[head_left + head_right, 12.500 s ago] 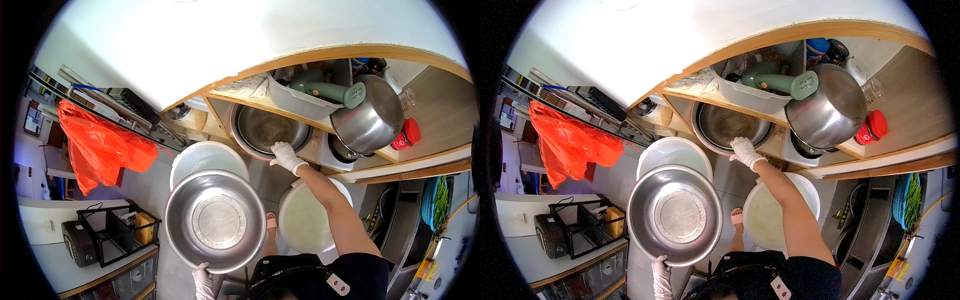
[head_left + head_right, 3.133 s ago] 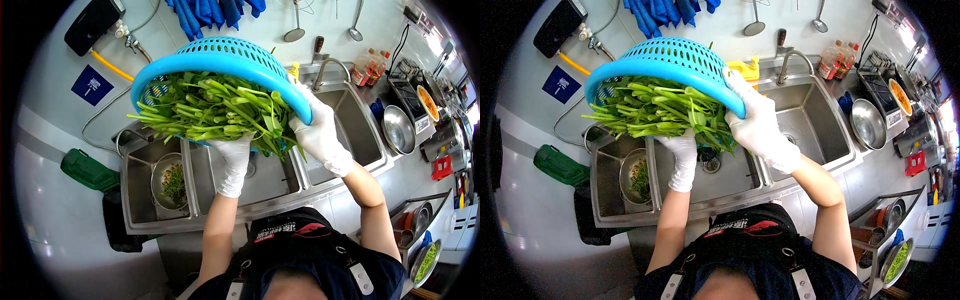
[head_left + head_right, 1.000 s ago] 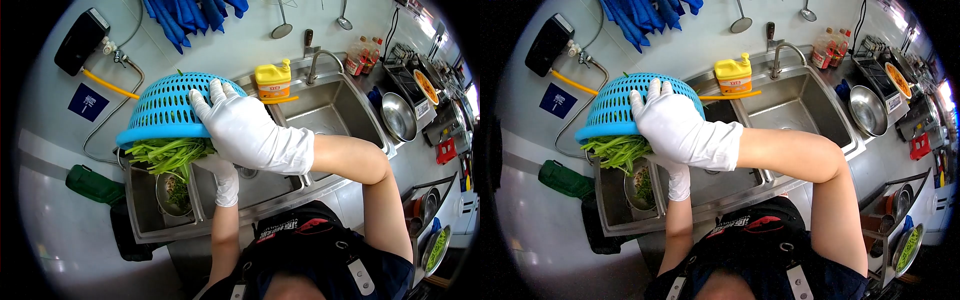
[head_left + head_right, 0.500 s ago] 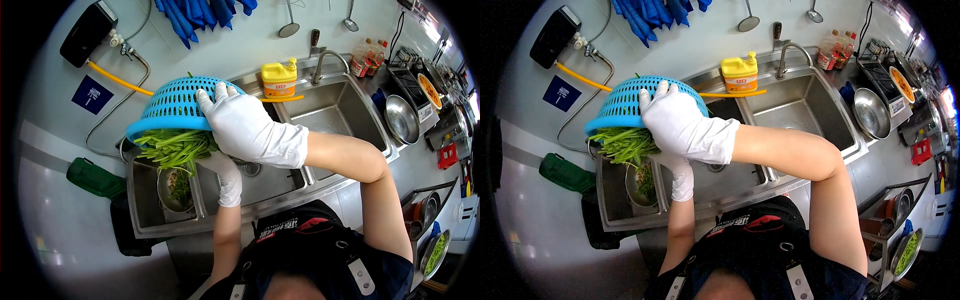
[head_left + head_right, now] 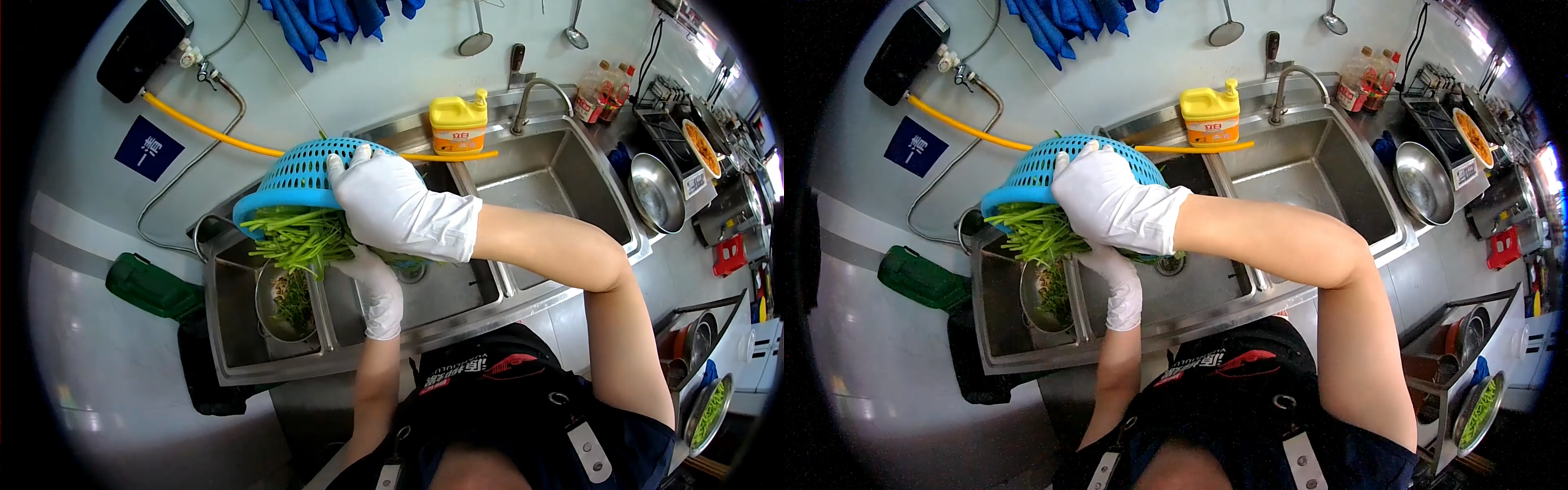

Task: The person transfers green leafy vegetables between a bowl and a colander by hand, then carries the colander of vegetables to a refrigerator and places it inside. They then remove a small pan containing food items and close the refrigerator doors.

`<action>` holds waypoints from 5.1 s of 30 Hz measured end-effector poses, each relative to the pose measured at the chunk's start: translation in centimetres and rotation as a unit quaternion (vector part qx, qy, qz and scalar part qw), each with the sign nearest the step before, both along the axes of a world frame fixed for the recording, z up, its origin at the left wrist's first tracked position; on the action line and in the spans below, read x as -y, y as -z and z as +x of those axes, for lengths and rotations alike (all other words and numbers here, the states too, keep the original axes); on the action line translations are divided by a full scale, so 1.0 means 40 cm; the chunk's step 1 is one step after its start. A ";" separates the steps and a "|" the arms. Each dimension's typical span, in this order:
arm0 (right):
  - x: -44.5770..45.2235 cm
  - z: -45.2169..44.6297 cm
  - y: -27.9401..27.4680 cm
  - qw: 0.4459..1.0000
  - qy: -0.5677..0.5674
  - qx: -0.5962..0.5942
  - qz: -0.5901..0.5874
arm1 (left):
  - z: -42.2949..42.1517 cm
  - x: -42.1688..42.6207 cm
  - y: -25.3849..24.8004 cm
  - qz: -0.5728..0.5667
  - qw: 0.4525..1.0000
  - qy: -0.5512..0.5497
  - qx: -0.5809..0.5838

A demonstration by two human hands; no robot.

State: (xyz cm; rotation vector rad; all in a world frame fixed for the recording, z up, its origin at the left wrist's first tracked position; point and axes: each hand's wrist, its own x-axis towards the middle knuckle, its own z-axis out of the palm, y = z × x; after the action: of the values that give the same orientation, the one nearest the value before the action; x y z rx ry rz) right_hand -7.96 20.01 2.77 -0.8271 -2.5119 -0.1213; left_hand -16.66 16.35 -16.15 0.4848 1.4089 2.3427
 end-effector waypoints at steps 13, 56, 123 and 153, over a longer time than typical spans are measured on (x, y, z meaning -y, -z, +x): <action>0.012 -0.001 -0.020 1.000 -0.020 0.013 -0.018 | 0.038 0.015 -0.025 0.041 0.996 0.008 0.085; -0.128 -0.076 0.042 0.898 0.053 0.417 -0.133 | 0.287 -0.038 0.156 -0.043 0.972 -0.044 0.228; -0.030 1.279 0.594 0.472 0.362 -0.498 -0.631 | 0.737 -0.098 0.005 -0.309 0.617 0.415 -0.593; 0.045 1.159 0.665 0.474 0.409 -0.532 -0.570 | -0.699 0.271 0.145 -0.645 0.710 -0.062 -0.276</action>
State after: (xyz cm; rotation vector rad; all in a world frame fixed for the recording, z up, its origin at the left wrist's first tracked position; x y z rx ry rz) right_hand 38.40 18.20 -23.82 -1.7168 -0.5219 1.4186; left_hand -44.63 5.49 -21.97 0.6177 2.8925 0.7049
